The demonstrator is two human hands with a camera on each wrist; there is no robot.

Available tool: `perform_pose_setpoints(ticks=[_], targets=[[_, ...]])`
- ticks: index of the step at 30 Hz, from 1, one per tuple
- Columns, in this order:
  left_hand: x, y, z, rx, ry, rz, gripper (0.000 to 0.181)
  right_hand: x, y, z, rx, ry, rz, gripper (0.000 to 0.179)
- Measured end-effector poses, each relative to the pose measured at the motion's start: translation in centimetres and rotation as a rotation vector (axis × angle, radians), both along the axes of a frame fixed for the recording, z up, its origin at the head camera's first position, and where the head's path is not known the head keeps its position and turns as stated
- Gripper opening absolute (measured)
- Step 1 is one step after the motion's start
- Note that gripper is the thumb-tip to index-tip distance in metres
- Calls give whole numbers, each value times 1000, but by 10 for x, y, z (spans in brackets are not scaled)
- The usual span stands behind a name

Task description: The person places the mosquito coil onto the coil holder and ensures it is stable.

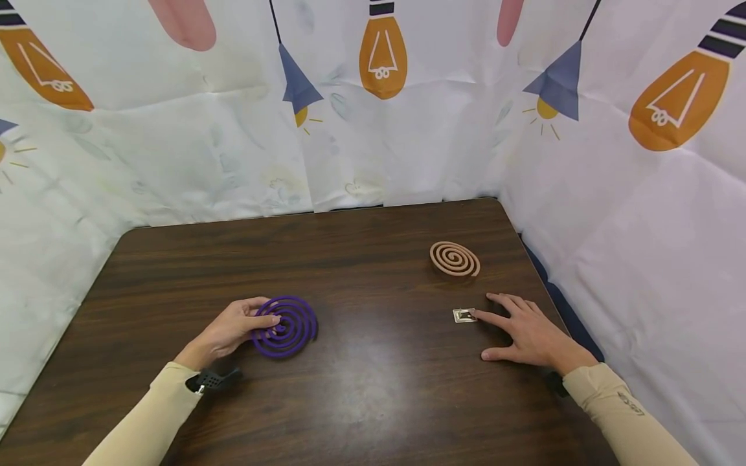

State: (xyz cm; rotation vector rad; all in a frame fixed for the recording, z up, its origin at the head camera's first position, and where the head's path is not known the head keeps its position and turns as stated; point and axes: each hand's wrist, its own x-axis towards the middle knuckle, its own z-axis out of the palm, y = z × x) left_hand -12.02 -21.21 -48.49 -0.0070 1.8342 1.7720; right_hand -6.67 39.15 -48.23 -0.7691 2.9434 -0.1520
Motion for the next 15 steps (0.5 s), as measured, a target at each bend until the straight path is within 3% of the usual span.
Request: perform_pose_setpoints(ticks=[15], targets=[[-4, 22, 0, 23, -12, 36, 36, -1, -1, 2, 8, 2, 11, 80]])
